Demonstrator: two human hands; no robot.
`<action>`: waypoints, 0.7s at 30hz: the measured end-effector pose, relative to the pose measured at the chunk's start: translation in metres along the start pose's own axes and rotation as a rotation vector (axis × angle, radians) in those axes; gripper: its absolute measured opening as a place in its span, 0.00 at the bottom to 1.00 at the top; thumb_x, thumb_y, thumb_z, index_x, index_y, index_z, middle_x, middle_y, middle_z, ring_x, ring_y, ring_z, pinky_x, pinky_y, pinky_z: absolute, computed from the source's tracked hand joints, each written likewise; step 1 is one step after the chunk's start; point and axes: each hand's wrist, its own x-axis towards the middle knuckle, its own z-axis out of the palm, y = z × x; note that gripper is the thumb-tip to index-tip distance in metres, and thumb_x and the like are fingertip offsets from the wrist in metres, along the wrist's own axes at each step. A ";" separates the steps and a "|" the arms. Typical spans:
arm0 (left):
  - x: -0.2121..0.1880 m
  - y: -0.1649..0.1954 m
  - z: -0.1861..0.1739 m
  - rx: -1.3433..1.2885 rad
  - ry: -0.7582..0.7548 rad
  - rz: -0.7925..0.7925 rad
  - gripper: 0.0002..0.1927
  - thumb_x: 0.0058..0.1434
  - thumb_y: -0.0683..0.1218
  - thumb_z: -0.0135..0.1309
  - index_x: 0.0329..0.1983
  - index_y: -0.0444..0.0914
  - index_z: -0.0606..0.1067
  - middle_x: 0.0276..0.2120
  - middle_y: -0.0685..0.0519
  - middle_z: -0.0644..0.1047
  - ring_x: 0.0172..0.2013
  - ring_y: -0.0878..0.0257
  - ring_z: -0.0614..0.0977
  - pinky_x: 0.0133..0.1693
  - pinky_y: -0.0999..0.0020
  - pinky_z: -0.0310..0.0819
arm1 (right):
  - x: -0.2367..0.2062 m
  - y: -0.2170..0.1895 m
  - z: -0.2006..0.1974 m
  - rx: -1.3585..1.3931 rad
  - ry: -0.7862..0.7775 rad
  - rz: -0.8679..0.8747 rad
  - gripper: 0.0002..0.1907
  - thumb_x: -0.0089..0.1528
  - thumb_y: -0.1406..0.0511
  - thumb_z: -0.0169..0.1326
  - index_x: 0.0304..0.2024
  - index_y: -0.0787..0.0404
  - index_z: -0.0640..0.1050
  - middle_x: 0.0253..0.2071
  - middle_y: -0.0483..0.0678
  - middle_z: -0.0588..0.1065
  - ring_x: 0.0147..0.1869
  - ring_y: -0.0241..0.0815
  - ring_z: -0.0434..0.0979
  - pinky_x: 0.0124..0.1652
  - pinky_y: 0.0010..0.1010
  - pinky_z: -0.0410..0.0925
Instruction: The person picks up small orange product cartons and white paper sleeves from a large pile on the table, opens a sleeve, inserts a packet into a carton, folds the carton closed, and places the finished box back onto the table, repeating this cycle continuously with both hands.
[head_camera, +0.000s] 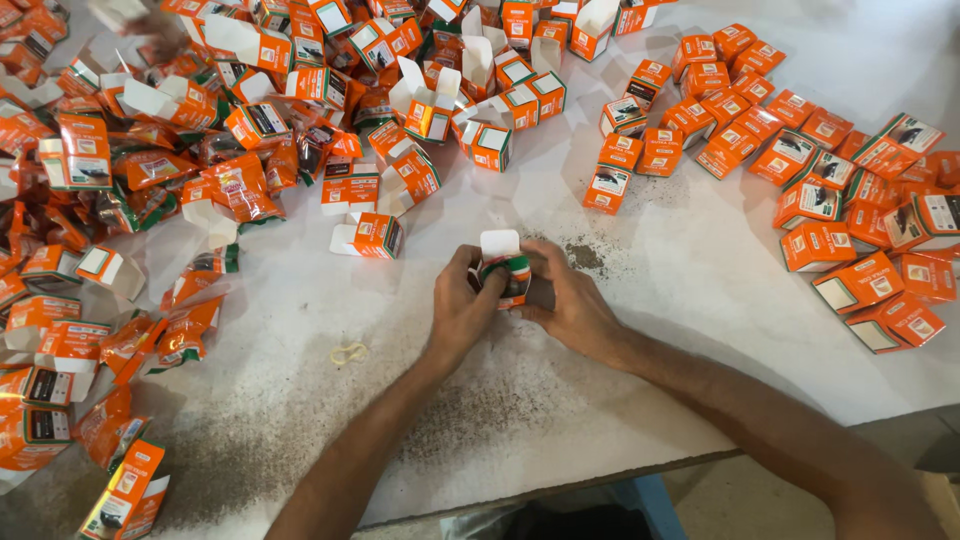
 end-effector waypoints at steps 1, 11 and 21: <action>0.003 -0.004 0.001 -0.012 -0.009 -0.033 0.09 0.61 0.42 0.57 0.40 0.31 0.74 0.25 0.54 0.78 0.23 0.71 0.76 0.24 0.71 0.71 | -0.002 0.001 0.001 -0.009 0.008 -0.027 0.41 0.56 0.68 0.66 0.66 0.62 0.59 0.59 0.53 0.77 0.64 0.53 0.78 0.56 0.40 0.71; -0.009 -0.012 0.000 0.102 -0.030 0.050 0.13 0.62 0.41 0.53 0.47 0.31 0.69 0.26 0.50 0.76 0.24 0.67 0.77 0.28 0.68 0.71 | -0.004 -0.018 0.011 -0.919 0.081 -0.463 0.33 0.60 0.66 0.55 0.65 0.76 0.65 0.61 0.71 0.70 0.61 0.61 0.72 0.60 0.49 0.65; 0.017 -0.016 -0.035 -0.558 -0.385 -0.221 0.08 0.65 0.40 0.52 0.45 0.31 0.75 0.33 0.50 0.80 0.29 0.65 0.80 0.32 0.68 0.77 | -0.002 -0.019 0.018 -1.034 0.051 -0.470 0.32 0.59 0.67 0.53 0.64 0.75 0.68 0.56 0.72 0.71 0.56 0.61 0.76 0.51 0.42 0.70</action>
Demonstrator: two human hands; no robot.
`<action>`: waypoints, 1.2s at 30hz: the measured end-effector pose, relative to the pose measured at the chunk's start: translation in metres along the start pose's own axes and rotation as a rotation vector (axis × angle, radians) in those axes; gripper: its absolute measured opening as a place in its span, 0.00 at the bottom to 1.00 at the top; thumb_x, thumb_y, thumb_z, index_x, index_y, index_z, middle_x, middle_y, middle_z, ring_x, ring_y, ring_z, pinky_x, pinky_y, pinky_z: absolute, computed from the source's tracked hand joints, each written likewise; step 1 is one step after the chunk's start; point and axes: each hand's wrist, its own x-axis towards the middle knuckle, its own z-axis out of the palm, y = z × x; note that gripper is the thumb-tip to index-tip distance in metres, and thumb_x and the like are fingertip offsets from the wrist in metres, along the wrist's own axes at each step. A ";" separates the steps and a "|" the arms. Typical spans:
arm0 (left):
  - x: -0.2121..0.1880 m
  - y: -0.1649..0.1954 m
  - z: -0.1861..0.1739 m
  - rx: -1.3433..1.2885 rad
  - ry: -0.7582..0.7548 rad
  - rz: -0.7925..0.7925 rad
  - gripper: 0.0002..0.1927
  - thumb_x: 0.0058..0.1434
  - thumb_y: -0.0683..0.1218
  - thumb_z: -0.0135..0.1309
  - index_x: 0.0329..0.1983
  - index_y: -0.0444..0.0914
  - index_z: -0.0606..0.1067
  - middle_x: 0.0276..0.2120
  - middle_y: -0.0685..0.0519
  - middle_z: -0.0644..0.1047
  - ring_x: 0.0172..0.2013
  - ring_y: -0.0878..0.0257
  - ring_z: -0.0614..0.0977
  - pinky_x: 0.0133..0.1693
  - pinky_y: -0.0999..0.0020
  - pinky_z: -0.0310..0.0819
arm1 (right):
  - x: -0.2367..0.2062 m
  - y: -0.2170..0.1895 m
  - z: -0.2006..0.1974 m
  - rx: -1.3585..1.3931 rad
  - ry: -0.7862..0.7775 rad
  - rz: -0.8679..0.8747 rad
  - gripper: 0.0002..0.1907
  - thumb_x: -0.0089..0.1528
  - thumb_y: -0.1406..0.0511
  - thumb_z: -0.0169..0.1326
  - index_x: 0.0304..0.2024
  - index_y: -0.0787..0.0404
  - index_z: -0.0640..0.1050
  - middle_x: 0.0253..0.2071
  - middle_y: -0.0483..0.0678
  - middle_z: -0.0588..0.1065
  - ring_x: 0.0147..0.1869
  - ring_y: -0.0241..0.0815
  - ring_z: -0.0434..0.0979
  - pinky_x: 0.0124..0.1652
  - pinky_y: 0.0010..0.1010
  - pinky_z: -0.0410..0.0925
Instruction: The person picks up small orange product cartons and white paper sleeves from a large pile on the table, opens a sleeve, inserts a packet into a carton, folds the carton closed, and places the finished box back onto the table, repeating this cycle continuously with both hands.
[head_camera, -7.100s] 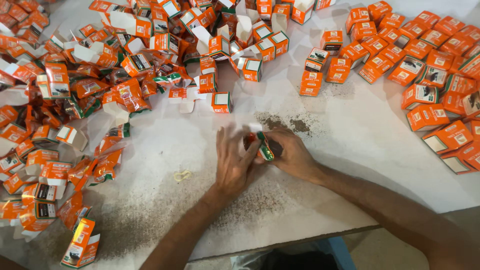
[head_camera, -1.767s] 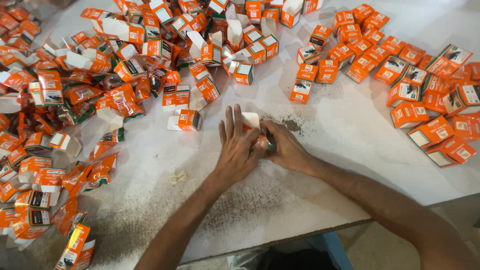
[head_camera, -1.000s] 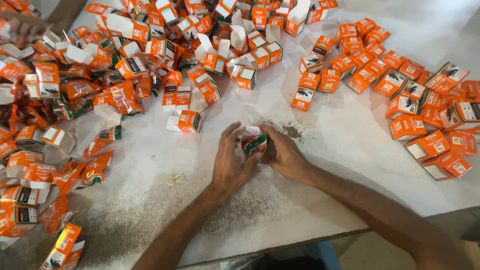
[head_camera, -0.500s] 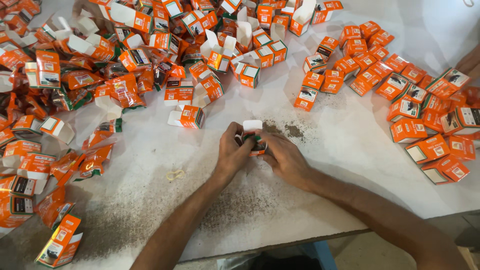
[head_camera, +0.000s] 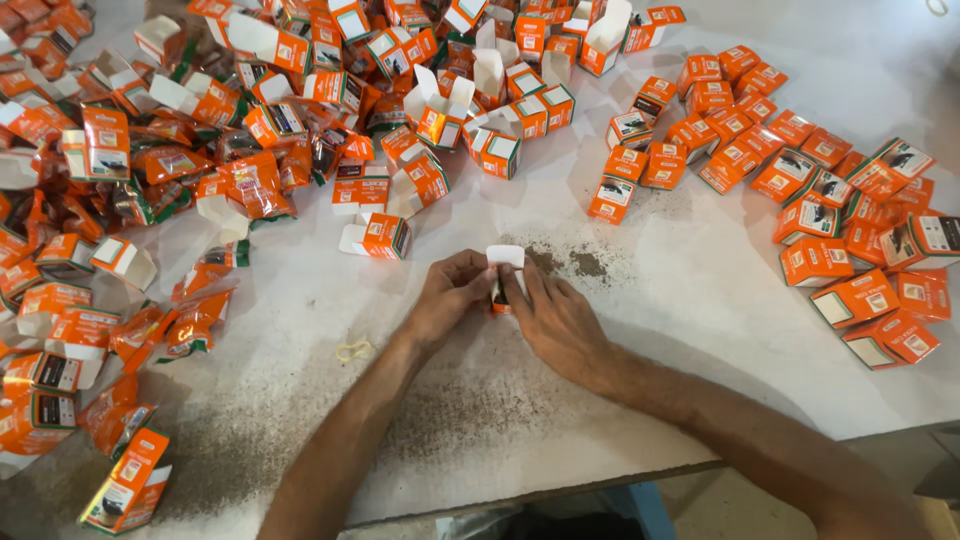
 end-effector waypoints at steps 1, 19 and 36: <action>0.003 -0.001 0.001 0.089 -0.011 0.010 0.06 0.67 0.41 0.53 0.43 0.32 0.74 0.32 0.51 0.80 0.29 0.66 0.79 0.30 0.68 0.76 | 0.000 0.001 0.002 0.041 0.025 0.010 0.31 0.59 0.67 0.54 0.63 0.77 0.68 0.56 0.73 0.71 0.55 0.61 0.77 0.51 0.43 0.71; -0.028 0.014 0.024 1.030 -0.081 0.779 0.20 0.54 0.36 0.61 0.50 0.32 0.74 0.59 0.39 0.76 0.63 0.42 0.75 0.62 0.53 0.72 | -0.012 0.013 0.007 0.599 0.085 0.281 0.27 0.57 0.67 0.65 0.49 0.65 0.62 0.39 0.58 0.77 0.42 0.60 0.81 0.38 0.45 0.73; -0.035 0.010 0.025 1.214 -0.153 0.830 0.13 0.53 0.35 0.61 0.41 0.33 0.74 0.68 0.35 0.68 0.71 0.39 0.66 0.69 0.46 0.63 | -0.011 0.016 0.002 0.634 0.087 0.209 0.35 0.60 0.63 0.62 0.64 0.66 0.61 0.54 0.61 0.75 0.55 0.63 0.77 0.51 0.47 0.71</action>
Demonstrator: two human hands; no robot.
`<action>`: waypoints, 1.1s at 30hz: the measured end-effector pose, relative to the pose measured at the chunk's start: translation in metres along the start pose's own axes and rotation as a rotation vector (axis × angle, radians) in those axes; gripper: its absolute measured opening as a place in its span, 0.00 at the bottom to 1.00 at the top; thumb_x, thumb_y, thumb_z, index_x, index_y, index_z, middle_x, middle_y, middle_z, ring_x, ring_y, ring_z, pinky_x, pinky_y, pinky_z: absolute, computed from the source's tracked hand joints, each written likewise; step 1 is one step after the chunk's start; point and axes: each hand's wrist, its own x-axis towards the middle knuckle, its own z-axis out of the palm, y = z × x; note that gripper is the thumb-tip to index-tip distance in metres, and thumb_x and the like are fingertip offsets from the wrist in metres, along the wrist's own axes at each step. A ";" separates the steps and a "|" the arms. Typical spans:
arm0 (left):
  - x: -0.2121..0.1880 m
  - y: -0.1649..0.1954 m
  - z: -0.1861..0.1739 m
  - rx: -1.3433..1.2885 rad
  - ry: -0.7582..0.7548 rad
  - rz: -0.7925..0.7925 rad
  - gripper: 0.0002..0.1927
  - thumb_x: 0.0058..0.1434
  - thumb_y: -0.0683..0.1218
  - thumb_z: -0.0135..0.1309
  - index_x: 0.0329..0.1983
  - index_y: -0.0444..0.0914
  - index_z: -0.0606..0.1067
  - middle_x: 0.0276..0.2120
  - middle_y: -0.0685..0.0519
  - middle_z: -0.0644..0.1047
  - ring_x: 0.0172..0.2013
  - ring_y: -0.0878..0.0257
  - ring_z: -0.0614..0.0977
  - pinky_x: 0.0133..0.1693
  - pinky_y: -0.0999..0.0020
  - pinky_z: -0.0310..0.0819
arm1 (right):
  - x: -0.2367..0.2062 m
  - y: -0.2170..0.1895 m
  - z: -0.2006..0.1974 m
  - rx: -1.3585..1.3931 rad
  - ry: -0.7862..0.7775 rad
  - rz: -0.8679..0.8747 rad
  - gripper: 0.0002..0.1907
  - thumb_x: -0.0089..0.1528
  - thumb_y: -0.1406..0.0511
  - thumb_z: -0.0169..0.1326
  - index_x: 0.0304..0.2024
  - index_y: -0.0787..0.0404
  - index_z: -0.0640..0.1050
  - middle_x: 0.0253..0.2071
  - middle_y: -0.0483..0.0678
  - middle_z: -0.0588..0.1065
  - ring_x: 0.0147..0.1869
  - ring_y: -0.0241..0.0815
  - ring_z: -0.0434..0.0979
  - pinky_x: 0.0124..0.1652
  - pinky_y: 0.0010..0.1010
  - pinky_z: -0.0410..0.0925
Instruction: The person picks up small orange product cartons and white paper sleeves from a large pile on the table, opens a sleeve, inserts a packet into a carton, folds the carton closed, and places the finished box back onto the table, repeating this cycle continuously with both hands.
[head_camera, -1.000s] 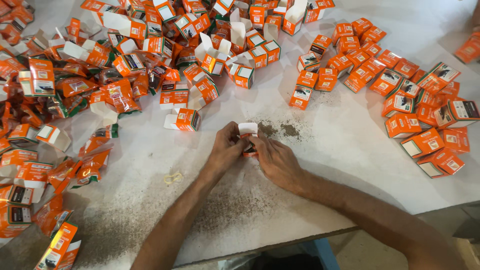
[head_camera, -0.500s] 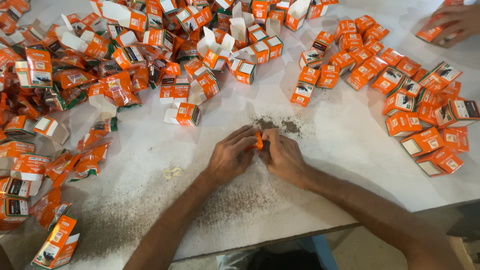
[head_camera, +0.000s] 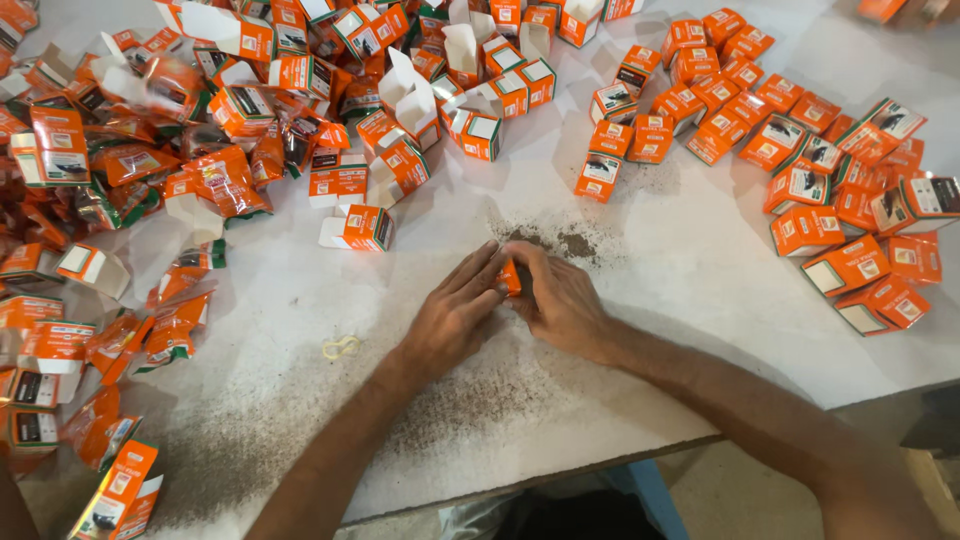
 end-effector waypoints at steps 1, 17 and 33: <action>-0.001 0.002 0.000 0.029 -0.022 0.013 0.13 0.52 0.36 0.62 0.39 0.32 0.73 0.68 0.34 0.67 0.71 0.39 0.65 0.70 0.42 0.59 | 0.000 -0.003 0.002 -0.020 0.005 -0.038 0.37 0.60 0.65 0.62 0.66 0.67 0.59 0.57 0.63 0.72 0.59 0.64 0.74 0.55 0.49 0.68; -0.013 -0.050 -0.033 0.486 0.257 -0.421 0.17 0.64 0.43 0.59 0.54 0.36 0.72 0.53 0.43 0.75 0.59 0.43 0.75 0.65 0.48 0.69 | 0.035 0.057 -0.035 -0.496 0.237 -0.140 0.38 0.67 0.55 0.56 0.71 0.73 0.61 0.71 0.71 0.57 0.77 0.68 0.55 0.71 0.64 0.50; -0.059 -0.190 -0.151 0.670 0.110 -0.733 0.42 0.50 0.39 0.59 0.68 0.31 0.57 0.69 0.32 0.59 0.64 0.34 0.67 0.58 0.47 0.71 | 0.015 0.012 0.011 0.203 -0.161 0.116 0.32 0.63 0.58 0.61 0.61 0.69 0.66 0.53 0.61 0.72 0.60 0.60 0.72 0.56 0.45 0.66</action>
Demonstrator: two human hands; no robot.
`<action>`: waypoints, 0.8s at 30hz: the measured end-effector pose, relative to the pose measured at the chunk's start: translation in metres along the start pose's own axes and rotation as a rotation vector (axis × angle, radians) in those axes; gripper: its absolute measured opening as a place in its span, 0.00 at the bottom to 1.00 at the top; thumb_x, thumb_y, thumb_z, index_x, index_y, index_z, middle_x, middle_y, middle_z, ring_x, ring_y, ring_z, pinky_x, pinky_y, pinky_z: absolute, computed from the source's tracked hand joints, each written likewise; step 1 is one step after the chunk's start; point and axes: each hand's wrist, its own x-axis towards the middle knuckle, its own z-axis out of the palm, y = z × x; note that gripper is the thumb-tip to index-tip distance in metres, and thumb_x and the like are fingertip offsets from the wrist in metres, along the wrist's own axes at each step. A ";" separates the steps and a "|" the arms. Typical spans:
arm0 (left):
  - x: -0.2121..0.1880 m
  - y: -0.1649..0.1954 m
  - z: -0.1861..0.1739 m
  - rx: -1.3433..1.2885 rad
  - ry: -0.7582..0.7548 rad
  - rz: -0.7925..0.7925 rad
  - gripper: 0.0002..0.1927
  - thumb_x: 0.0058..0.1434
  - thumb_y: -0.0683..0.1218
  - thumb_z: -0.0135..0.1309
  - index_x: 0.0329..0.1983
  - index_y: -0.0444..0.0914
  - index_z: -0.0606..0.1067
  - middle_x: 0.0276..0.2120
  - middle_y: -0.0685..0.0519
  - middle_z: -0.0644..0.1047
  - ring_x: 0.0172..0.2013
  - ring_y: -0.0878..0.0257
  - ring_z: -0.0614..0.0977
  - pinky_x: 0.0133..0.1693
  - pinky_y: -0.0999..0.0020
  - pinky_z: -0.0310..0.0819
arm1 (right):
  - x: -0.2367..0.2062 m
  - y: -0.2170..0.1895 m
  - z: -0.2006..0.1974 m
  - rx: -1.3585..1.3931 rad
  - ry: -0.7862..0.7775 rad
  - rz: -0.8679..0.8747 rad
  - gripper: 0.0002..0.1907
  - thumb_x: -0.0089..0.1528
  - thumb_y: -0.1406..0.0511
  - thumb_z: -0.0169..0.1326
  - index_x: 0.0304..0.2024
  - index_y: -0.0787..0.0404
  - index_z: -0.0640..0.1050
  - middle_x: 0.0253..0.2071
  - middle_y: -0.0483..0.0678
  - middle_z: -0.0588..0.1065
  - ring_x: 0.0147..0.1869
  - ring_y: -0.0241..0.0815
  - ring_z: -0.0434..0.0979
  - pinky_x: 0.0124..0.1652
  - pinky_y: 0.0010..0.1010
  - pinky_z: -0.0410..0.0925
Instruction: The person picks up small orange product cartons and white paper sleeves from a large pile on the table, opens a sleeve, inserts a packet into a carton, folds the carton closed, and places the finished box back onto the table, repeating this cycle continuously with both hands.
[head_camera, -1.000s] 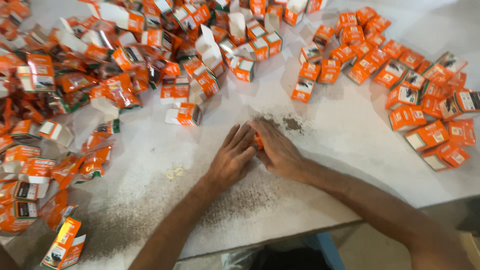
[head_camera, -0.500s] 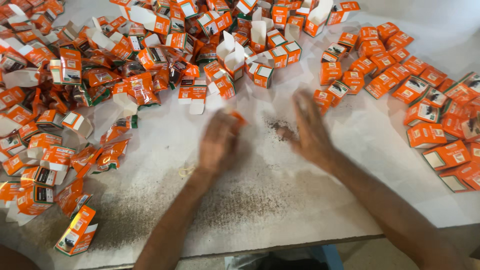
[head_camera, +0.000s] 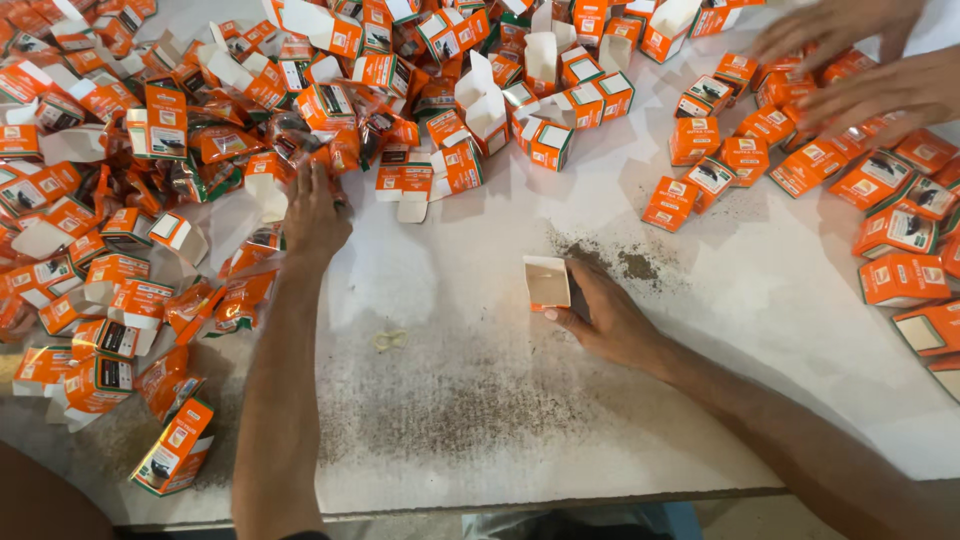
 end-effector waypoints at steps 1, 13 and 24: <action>-0.006 -0.001 0.001 0.025 -0.030 0.025 0.39 0.52 0.39 0.59 0.67 0.32 0.60 0.68 0.32 0.61 0.61 0.34 0.69 0.55 0.45 0.72 | -0.001 -0.001 -0.001 0.017 -0.016 0.029 0.31 0.62 0.58 0.60 0.61 0.68 0.67 0.53 0.60 0.72 0.60 0.59 0.73 0.56 0.45 0.67; -0.108 0.149 -0.029 -0.824 -0.017 0.144 0.15 0.52 0.32 0.55 0.43 0.35 0.71 0.44 0.42 0.75 0.39 0.45 0.80 0.36 0.57 0.75 | 0.002 -0.006 -0.009 0.180 0.042 -0.036 0.32 0.54 0.60 0.71 0.56 0.65 0.75 0.47 0.52 0.77 0.54 0.48 0.78 0.53 0.39 0.70; -0.115 0.221 -0.009 -0.611 0.200 0.654 0.29 0.53 0.43 0.68 0.56 0.34 0.70 0.53 0.43 0.77 0.63 0.43 0.74 0.68 0.32 0.53 | 0.000 -0.003 -0.009 0.134 0.068 -0.036 0.35 0.50 0.67 0.69 0.59 0.64 0.73 0.51 0.53 0.77 0.56 0.52 0.79 0.53 0.41 0.71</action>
